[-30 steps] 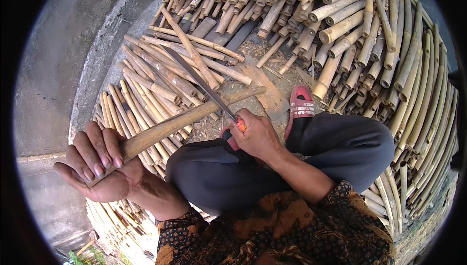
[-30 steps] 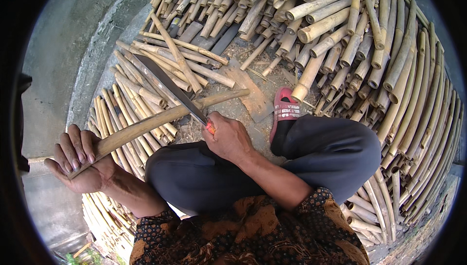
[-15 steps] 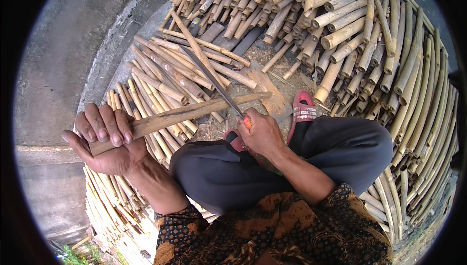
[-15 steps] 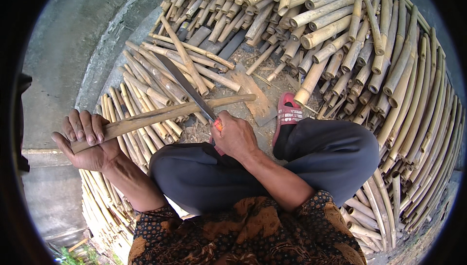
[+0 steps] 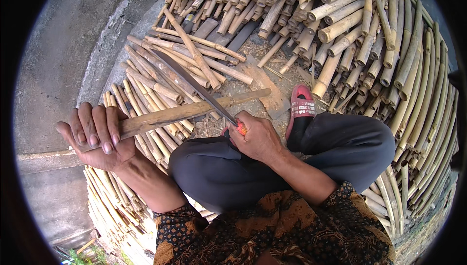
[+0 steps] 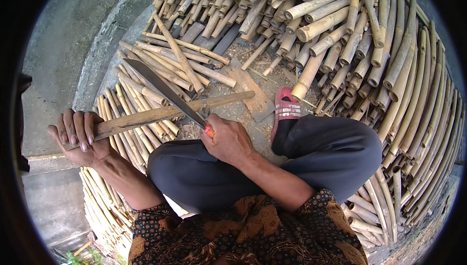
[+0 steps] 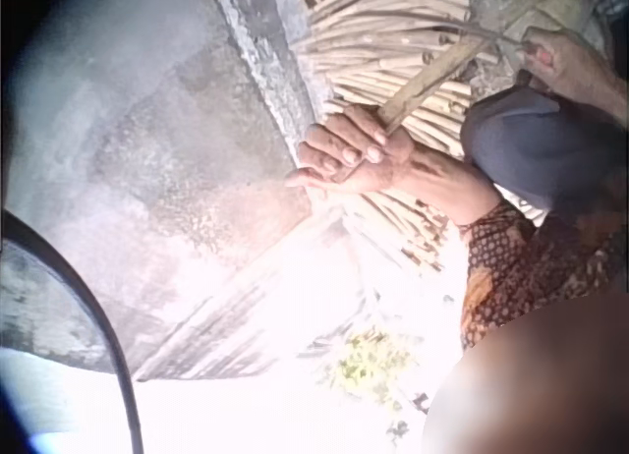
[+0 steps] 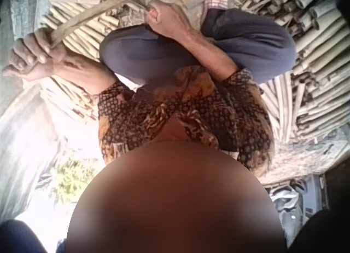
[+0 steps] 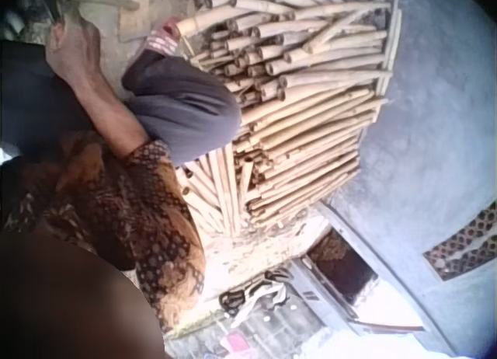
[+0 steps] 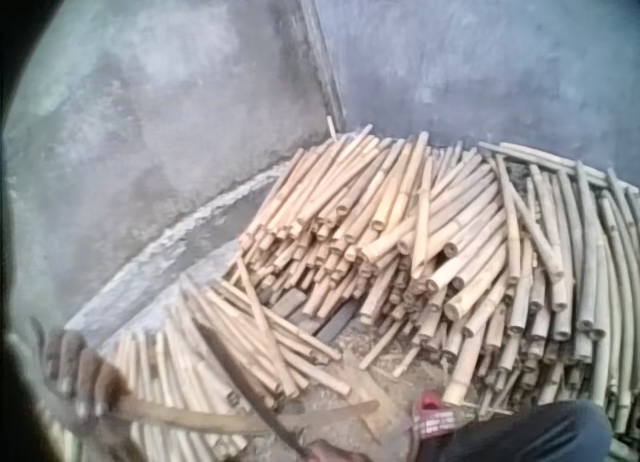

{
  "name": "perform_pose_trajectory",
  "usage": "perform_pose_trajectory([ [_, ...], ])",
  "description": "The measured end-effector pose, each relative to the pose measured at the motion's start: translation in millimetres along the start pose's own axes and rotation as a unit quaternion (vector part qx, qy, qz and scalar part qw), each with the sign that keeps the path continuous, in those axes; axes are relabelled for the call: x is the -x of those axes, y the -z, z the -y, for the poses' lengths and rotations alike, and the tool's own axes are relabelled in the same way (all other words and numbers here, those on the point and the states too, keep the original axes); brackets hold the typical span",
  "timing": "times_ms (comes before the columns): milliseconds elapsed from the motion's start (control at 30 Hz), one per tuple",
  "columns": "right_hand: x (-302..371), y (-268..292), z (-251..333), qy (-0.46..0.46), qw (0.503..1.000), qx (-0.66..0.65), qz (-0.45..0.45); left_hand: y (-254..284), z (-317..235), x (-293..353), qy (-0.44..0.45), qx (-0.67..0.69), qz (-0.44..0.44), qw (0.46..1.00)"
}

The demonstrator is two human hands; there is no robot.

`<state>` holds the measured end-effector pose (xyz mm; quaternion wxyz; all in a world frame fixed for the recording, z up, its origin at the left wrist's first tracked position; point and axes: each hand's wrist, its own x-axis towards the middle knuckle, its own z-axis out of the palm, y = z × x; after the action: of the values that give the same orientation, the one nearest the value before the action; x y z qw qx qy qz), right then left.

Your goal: The person sits on the floor and repeatedly picks up bamboo sticks, uses a knife to sharpen one end, and places the finished pieces into a pile. The person also moves a green plastic stool aside to access the workspace.

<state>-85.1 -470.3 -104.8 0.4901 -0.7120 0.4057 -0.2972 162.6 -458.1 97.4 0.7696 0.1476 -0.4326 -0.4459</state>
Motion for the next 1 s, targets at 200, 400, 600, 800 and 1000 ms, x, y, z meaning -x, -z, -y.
perform_pose_trajectory([
  [200,-9,11,0,-0.161,0.985,0.046,-0.031,11,-1,-9,0.024,0.049,0.082,0.995],
  [400,-5,-9,-29,-0.109,0.989,0.069,-0.072,31,7,-10,-0.077,-0.066,0.056,0.993],
  [600,-12,-7,-116,-0.291,0.947,0.077,-0.111,93,105,34,0.073,-0.393,-0.022,0.916],
  [800,-14,-14,-134,-0.271,0.955,-0.003,-0.124,152,172,90,0.317,-0.432,-0.014,0.844],
  [1000,-12,-21,-128,-0.263,0.959,-0.069,-0.079,207,80,140,0.010,-0.267,-0.418,0.868],
])
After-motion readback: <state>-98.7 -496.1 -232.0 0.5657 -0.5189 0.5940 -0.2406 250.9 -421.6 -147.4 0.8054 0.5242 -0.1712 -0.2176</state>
